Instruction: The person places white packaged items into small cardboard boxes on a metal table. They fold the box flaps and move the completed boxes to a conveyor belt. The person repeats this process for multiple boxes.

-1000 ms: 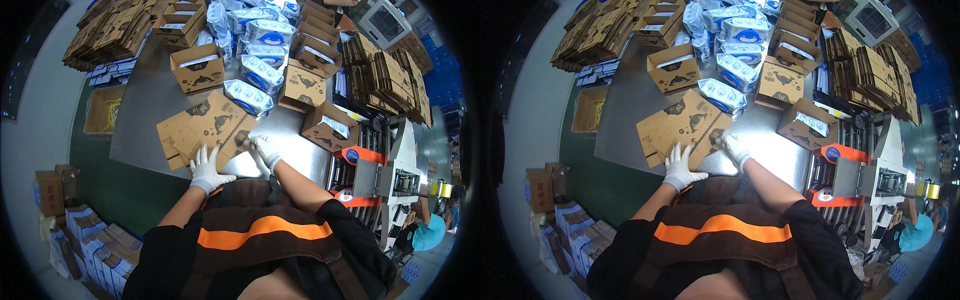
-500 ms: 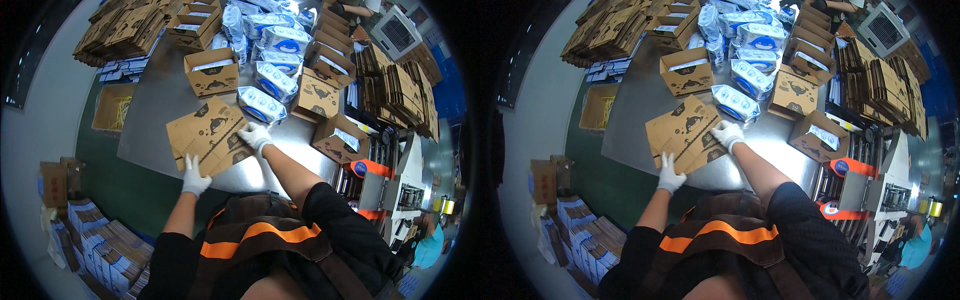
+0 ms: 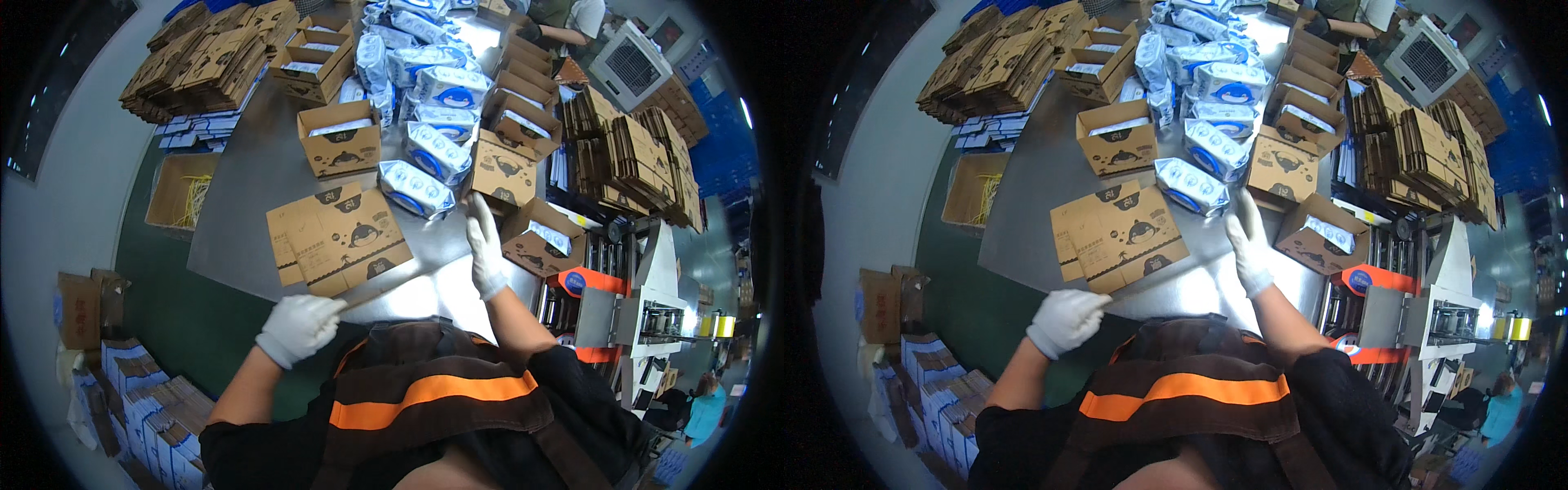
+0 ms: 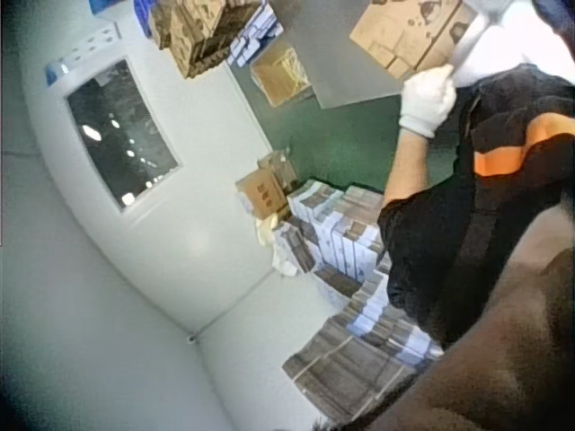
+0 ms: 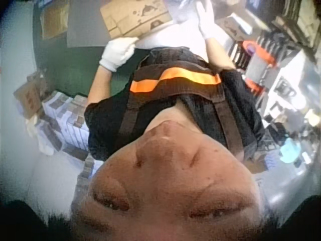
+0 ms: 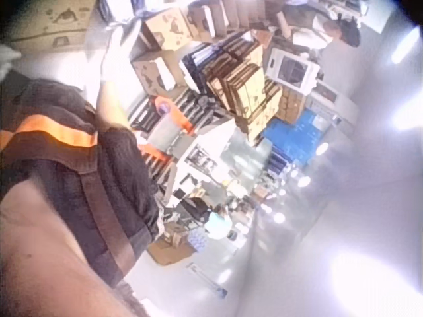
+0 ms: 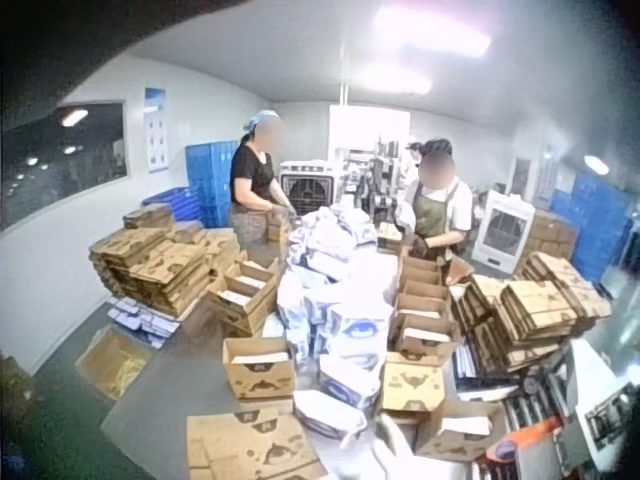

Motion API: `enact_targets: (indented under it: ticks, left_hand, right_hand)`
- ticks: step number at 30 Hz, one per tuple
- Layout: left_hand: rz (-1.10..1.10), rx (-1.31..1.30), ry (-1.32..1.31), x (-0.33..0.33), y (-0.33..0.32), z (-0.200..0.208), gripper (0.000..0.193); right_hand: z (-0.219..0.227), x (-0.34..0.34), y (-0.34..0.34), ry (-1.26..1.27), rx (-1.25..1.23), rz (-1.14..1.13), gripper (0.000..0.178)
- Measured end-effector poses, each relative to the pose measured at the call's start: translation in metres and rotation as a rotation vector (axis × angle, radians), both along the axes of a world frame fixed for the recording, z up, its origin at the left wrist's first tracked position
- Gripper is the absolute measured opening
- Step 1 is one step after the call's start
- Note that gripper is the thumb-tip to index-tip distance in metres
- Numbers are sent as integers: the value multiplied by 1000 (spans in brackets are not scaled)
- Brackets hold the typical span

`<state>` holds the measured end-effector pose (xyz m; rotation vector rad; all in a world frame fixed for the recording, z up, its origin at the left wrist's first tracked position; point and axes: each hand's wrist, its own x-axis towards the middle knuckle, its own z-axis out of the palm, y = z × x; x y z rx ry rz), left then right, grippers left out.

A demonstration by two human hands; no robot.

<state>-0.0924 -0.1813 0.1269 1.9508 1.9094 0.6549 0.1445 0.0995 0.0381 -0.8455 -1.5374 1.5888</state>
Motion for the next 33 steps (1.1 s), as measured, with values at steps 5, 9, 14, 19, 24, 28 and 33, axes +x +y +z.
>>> enact_targets:
  ticks: [5,9,14,19,24,28,33]
  left_hand:
    - [395,-65,-957,77,18,-94,27]
    - [599,-40,-1267,89,47,-111,25]
    - [749,48,-1009,125,96,-94,31]
    - [-27,-59,-216,148,99,-95,33]
    - [350,41,68,135,126,-113,78]
    - [311,-179,-458,89,126,-109,88]
    - [669,127,-532,54,56,-166,64]
  right_hand:
    - [-54,69,-21,-155,-219,-210,86]
    - [-61,94,-9,-147,50,-99,116]
    - [-5,87,-16,-437,700,81,125]
    - [5,104,-44,-630,962,344,77]
    - [-34,119,4,-253,-355,334,45]
    - [-116,100,35,-560,-581,605,46]
    - [-99,39,16,-142,-866,659,47]
